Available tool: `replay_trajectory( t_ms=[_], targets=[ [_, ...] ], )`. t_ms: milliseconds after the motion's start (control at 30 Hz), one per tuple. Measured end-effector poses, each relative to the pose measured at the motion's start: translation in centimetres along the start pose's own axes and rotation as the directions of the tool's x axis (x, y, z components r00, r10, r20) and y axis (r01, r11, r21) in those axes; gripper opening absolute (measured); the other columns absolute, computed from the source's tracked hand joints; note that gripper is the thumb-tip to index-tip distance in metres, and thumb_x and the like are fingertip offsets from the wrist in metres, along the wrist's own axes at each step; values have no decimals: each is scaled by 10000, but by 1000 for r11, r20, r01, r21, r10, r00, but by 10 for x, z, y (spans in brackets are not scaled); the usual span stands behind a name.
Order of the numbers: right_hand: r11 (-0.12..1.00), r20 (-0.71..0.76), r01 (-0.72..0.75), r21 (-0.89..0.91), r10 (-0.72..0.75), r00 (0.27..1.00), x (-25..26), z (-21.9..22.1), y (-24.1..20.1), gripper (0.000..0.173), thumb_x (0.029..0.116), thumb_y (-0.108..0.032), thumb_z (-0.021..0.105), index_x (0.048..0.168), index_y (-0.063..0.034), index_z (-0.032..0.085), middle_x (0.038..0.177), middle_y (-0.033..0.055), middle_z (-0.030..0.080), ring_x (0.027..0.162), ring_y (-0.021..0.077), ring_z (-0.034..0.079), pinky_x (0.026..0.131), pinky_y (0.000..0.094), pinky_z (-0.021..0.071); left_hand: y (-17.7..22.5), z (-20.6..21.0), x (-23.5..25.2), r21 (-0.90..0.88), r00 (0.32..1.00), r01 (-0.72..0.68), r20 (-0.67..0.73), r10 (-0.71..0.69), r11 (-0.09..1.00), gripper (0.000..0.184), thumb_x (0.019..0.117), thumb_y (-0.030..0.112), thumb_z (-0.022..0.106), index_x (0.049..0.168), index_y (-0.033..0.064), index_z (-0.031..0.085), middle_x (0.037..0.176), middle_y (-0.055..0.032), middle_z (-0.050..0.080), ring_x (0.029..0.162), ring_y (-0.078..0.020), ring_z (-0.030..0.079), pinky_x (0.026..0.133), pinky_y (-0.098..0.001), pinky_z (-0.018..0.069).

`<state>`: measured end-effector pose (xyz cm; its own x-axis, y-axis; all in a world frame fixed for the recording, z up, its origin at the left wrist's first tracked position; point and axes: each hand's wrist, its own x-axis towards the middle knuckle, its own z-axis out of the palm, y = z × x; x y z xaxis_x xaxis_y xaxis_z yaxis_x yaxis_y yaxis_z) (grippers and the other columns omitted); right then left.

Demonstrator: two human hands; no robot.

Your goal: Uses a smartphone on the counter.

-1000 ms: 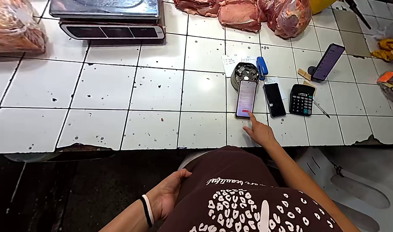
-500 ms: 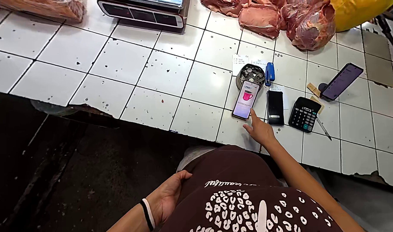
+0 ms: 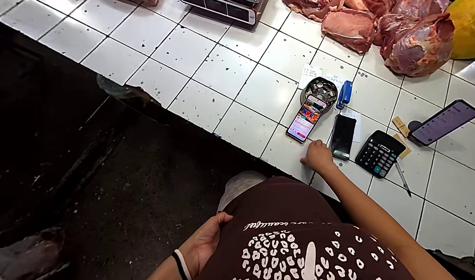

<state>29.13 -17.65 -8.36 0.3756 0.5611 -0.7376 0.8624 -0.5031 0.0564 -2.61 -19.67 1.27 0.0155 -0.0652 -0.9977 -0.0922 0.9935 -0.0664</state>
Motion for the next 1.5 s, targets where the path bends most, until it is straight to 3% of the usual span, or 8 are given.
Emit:
replay_trajectory(
  t_ms=[200,400,500,633,800,1000,1200,1500],
  targets=[
    [1000,12,-6,-29,6,1000,-1,-2,-2,866,962,-440,696,1483,161,354,1507,340,399,1372,467,460,1060,559,440,-13,-2,-2,-55,1000,5,-6,-5,998,213,1040,166,402,907,109,557,722,-67,661,610,-128,668,521,-270,554],
    [1000,-9,-12,21,12,1000,-1,1,2,872,951,-441,709,1496,141,356,1514,329,404,1375,459,462,1063,565,440,0,-2,-5,-31,1000,0,-19,-1,1000,193,1034,159,422,905,106,555,720,-72,658,606,-131,665,515,-272,552],
    [994,-16,-11,107,13,1000,-4,-9,10,767,1011,-455,619,1505,85,389,1492,299,461,1293,450,557,1026,603,466,14,-2,-6,15,1000,7,-19,-7,1000,190,1034,165,425,913,104,559,729,-74,660,613,-137,666,522,-279,554],
    [970,-131,-4,243,37,991,-3,-23,15,826,1052,-481,536,1652,-84,131,1312,268,641,1170,452,648,974,625,485,34,-6,-4,77,1000,-13,-25,14,997,195,1032,147,426,898,101,561,705,-73,656,595,-136,662,512,-278,552],
    [958,-206,2,286,59,977,6,-34,0,844,1048,-470,552,1670,-174,64,1243,240,675,1095,443,678,915,613,515,65,-8,-8,141,1000,-1,-25,4,990,206,1027,140,424,878,97,559,694,-78,652,576,-132,654,491,-273,543],
    [933,-213,-12,359,94,972,8,-34,-24,788,1051,-442,558,1668,-209,126,1275,243,664,1122,448,669,944,630,502,104,-18,-8,196,1000,9,-3,-8,980,191,1031,161,428,910,99,563,723,-76,657,606,-138,663,519,-280,555],
    [916,-158,-49,398,121,980,-1,-5,-40,715,1069,-462,494,1662,-222,174,1306,210,665,1145,408,674,968,589,508,145,-19,-9,289,1000,-11,2,11,957,180,1027,165,438,924,99,570,739,-76,665,626,-139,673,532,-279,558],
    [840,-163,-123,529,243,956,-18,5,-60,698,1071,-476,485,1660,-244,190,1315,196,659,1130,394,678,957,583,509,194,6,-5,520,998,54,-17,-53,852,165,1020,162,442,919,109,563,731,-67,661,617,-131,669,522,-277,556]
  ],
)
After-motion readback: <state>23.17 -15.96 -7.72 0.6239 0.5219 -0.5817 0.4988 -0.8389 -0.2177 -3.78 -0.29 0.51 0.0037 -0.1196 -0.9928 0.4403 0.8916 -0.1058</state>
